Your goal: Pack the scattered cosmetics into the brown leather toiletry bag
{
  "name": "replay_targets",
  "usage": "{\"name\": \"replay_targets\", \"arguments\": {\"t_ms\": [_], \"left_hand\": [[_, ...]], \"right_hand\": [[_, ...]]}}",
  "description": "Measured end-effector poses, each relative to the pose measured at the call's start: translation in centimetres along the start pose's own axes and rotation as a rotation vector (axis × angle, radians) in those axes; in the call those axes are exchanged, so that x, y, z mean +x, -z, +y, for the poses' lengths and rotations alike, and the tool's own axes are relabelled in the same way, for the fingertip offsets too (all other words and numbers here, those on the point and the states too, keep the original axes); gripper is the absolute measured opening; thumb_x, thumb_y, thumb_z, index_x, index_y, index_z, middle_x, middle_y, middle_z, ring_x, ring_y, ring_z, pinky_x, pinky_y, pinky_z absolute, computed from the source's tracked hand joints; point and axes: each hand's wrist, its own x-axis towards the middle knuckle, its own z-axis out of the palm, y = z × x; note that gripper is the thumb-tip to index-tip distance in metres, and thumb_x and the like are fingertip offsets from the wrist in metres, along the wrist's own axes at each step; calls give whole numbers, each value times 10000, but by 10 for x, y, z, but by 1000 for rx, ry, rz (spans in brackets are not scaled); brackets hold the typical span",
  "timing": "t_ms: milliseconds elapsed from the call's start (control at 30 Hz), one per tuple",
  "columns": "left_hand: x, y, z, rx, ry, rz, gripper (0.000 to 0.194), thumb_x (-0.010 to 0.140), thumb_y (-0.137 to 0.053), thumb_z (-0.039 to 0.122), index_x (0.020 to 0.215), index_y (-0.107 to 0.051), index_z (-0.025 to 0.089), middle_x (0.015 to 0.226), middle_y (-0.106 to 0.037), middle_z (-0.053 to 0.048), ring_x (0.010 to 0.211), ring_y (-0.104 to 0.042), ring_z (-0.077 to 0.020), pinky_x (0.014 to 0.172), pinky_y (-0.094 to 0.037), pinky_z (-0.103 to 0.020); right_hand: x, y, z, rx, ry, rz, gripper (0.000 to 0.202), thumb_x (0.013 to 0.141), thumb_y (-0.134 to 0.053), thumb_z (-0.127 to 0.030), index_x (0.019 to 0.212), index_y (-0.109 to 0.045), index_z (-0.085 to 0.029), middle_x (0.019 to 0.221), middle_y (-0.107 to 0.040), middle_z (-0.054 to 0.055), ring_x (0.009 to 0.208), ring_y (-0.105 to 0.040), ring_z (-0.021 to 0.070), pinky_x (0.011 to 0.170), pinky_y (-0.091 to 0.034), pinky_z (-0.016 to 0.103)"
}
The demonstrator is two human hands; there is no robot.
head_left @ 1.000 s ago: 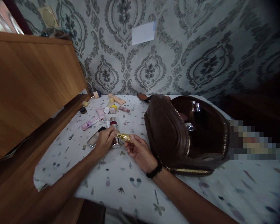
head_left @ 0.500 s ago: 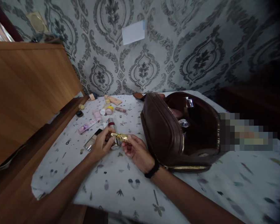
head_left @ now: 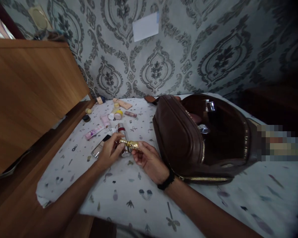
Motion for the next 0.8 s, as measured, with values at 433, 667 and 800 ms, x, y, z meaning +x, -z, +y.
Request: {"name": "replay_targets", "arguments": {"t_ms": [433,667,800], "left_hand": [[2,-4,-1,-6,65,55,359,964,-433,488,783,-526,192,654,-565,32,593,-492,-120,590,-379,-244],[1,-4,-3,-39,59,20,328,960,-453,471,828,-538,183,684,-560,28,613,-501,-124,601,-389,-246],[0,-2,-2,-55,-9,-6,266,948,-498,432,938,-572,177,787,-574,-1,704,-537,-144,674,-424,-264]], "right_hand": [[-1,0,1,1,2,-9,459,626,-849,-521,828,-637,-167,665,-658,-6,520,-536,76,475,-361,197],[-1,0,0,15,5,-22,475,611,-857,-520,835,-636,-164,653,-663,-12,504,-529,67,468,-349,185],[0,0,1,27,3,-26,474,609,-861,-512,827,-629,-162,642,-662,-13,495,-533,65,458,-341,182]]}}
